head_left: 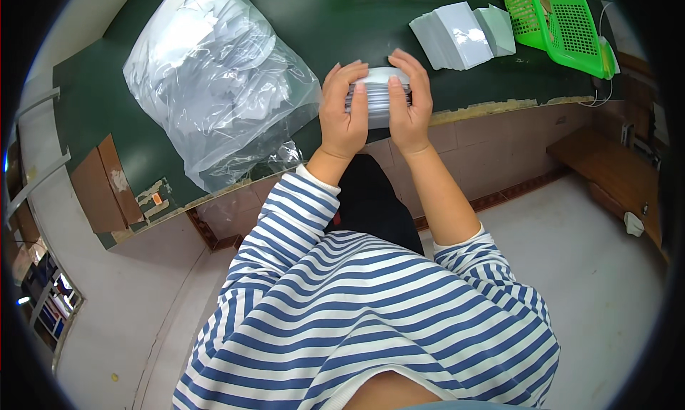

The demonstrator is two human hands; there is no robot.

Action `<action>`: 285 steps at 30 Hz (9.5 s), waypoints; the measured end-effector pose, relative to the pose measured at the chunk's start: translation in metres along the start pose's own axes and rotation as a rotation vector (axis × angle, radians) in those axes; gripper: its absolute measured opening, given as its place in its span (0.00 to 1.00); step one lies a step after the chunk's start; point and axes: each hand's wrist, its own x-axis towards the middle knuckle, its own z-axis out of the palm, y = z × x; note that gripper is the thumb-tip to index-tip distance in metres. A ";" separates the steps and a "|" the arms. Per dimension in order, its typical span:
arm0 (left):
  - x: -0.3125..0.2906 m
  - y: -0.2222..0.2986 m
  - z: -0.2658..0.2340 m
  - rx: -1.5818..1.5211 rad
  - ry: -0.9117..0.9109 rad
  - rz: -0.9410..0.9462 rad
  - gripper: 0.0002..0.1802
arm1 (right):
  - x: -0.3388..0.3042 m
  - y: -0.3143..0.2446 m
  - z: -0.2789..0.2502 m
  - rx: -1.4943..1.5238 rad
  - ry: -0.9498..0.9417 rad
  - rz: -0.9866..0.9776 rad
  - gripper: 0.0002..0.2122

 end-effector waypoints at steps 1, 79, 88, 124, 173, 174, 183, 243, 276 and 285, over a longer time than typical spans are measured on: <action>-0.005 0.004 0.001 -0.031 0.013 -0.037 0.14 | 0.001 0.000 -0.003 -0.088 -0.010 -0.056 0.14; 0.011 0.007 0.006 -0.051 -0.127 -0.056 0.19 | -0.008 -0.001 -0.025 0.012 -0.273 0.141 0.48; 0.028 0.001 0.000 -0.153 -0.124 -0.265 0.13 | 0.017 -0.013 -0.050 -0.076 -0.432 0.147 0.29; -0.071 0.063 -0.158 -0.147 0.129 -0.795 0.31 | 0.013 -0.037 -0.167 -0.318 0.203 0.119 0.04; 0.030 -0.040 -0.207 0.528 -0.306 -0.407 0.25 | -0.039 -0.118 0.130 0.430 -0.294 1.118 0.23; 0.021 -0.041 -0.207 0.527 -0.311 -0.416 0.25 | -0.045 -0.119 0.118 0.441 -0.365 1.140 0.23; -0.036 -0.004 -0.183 0.496 -0.061 -0.240 0.26 | -0.087 -0.080 0.045 0.436 -0.503 0.944 0.23; 0.000 0.089 -0.099 -0.632 -0.529 -0.758 0.27 | -0.017 -0.096 -0.055 1.071 -0.630 0.946 0.29; 0.002 0.019 -0.003 -0.059 -0.187 -0.038 0.41 | -0.009 0.001 0.014 0.208 0.032 0.097 0.17; -0.022 0.037 0.009 -0.011 0.032 -0.074 0.37 | -0.013 0.009 0.017 -0.005 0.250 0.049 0.05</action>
